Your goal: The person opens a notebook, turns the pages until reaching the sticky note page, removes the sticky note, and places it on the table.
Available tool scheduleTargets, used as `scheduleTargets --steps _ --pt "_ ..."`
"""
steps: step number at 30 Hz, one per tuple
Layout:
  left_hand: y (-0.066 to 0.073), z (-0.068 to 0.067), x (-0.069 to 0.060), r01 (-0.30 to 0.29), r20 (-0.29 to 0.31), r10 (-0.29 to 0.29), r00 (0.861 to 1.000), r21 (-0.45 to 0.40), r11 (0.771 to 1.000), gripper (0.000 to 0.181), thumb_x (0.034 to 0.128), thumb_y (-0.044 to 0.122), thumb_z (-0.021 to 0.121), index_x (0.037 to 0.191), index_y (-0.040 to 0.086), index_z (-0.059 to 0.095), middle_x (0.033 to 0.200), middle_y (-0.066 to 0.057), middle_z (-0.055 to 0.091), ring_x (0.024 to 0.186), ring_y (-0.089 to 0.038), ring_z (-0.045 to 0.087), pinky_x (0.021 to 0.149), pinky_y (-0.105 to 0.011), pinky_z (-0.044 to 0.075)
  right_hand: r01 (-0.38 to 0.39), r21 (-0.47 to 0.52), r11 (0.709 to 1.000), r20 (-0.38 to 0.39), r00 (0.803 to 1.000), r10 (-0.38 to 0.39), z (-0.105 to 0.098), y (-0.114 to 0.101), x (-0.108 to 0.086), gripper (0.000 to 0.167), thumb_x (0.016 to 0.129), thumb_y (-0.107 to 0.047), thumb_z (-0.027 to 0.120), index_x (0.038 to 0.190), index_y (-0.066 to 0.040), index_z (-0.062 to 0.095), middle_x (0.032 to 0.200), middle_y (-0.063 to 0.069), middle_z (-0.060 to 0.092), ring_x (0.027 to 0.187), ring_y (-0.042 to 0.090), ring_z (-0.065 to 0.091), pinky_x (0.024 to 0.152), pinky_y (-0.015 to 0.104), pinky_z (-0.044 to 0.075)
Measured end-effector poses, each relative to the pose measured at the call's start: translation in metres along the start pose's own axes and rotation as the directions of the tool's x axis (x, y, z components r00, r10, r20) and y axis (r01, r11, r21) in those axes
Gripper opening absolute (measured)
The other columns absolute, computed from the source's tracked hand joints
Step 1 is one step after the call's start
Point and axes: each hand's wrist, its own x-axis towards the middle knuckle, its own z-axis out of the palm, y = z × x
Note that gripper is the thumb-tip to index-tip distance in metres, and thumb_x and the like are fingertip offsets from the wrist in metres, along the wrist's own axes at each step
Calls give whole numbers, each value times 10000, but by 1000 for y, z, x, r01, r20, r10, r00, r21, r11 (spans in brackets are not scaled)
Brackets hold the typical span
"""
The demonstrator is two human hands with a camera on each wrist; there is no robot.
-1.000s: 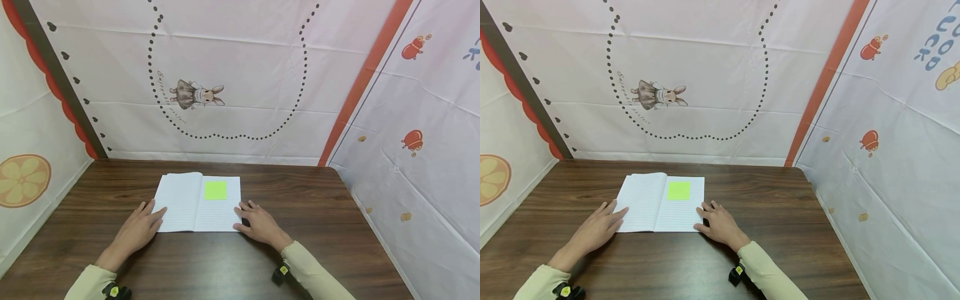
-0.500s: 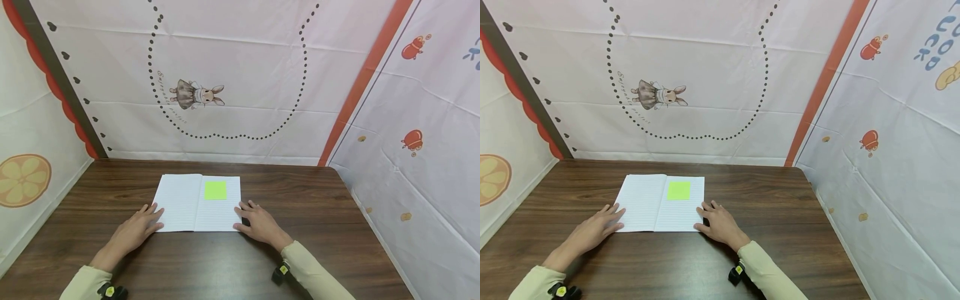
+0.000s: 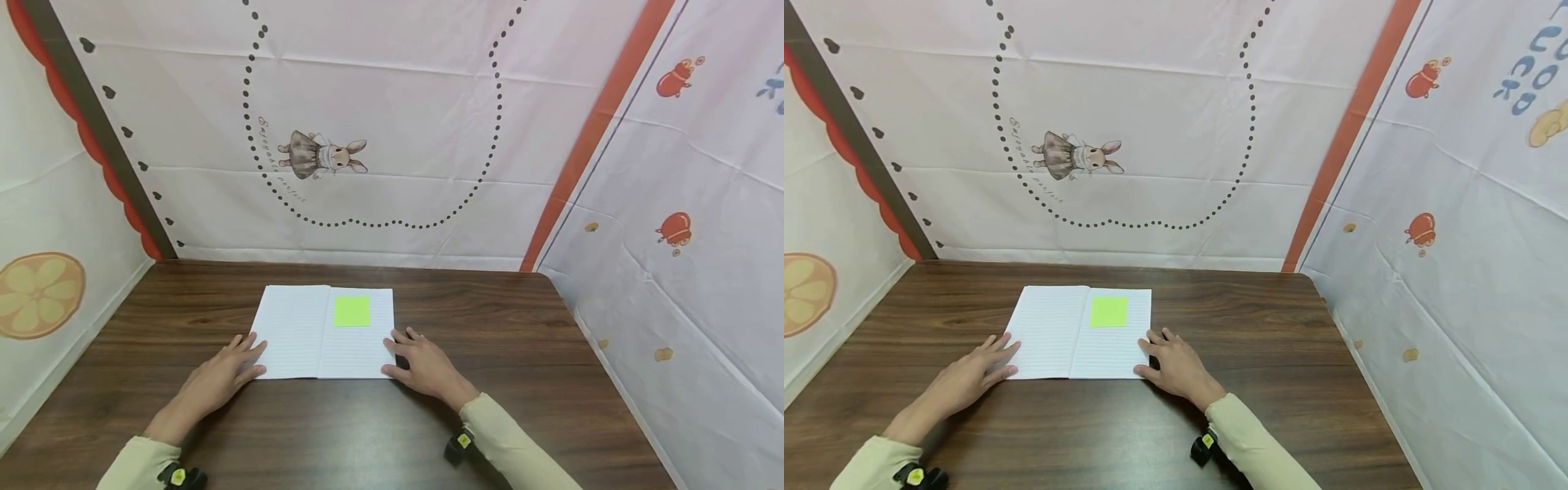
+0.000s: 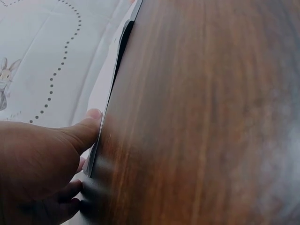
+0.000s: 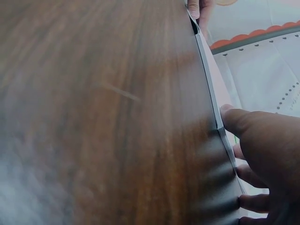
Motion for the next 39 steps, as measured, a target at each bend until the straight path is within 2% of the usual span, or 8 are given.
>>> scheduleTargets --steps 8,13,17,21,24,28,32,39 --pt "-1 0 1 0 -13 0 1000 13 1000 579 1009 389 629 1469 46 551 1569 -265 399 1441 -548 318 1070 -739 346 42 -59 997 -12 999 -43 -5 0 5 629 978 -562 615 1461 -159 589 1520 83 537 1395 397 497 1118 523 453" --pt "-3 -1 -1 0 -15 0 1000 4 1000 569 1010 365 635 1466 35 550 1568 -273 394 1438 -555 315 1086 -732 333 95 -131 987 12 995 -95 -15 -5 16 576 970 -537 646 1369 -124 672 1421 103 625 1313 371 584 1086 487 493" --pt "-4 -2 -3 3 -15 -4 1000 -2 1000 570 1013 364 632 1469 33 545 1569 -274 390 1439 -556 311 1090 -733 325 149 -182 972 14 989 -149 -27 -10 33 518 967 -522 661 1269 -107 733 1264 69 723 1190 284 669 1013 434 549" --pt "-5 -2 -3 0 -17 0 1000 -2 1000 569 1013 361 631 1471 34 543 1569 -274 390 1439 -558 311 1099 -728 318 179 -193 965 -12 983 -185 -35 -14 56 480 960 -495 686 1247 -115 744 1218 19 744 1133 219 690 963 393 570" --pt "-6 -1 -4 -1 -18 1 1000 -6 1000 570 1012 360 632 1472 36 541 1570 -274 388 1439 -558 310 1106 -725 311 181 -190 965 -24 982 -189 -37 -16 74 464 945 -485 712 1242 -131 750 1249 1 733 1176 211 676 1030 390 537" --pt "-6 1 -3 0 -18 0 1000 -14 1000 571 1008 353 638 1472 35 541 1571 -275 384 1442 -556 306 1124 -713 295 188 -201 961 -33 980 -198 -35 -19 94 460 918 -490 741 1220 -144 765 1245 4 735 1191 199 670 1101 390 481" --pt "-5 3 -3 0 -15 0 1000 -20 1000 574 1008 348 638 1479 37 532 1578 -270 375 1449 -552 295 1128 -712 291 196 -213 957 -33 978 -208 -31 -22 107 474 890 -507 762 1206 -153 772 1228 10 742 1191 203 666 1118 376 461" --pt "0 3 -3 -5 -28 4 1000 -29 1000 556 1009 310 642 1473 25 534 1574 -278 377 1449 -555 293 1124 -717 292 197 -203 959 -29 978 -207 -20 -25 120 498 846 -517 793 1194 -161 777 1206 -8 748 1154 181 670 1040 332 504"
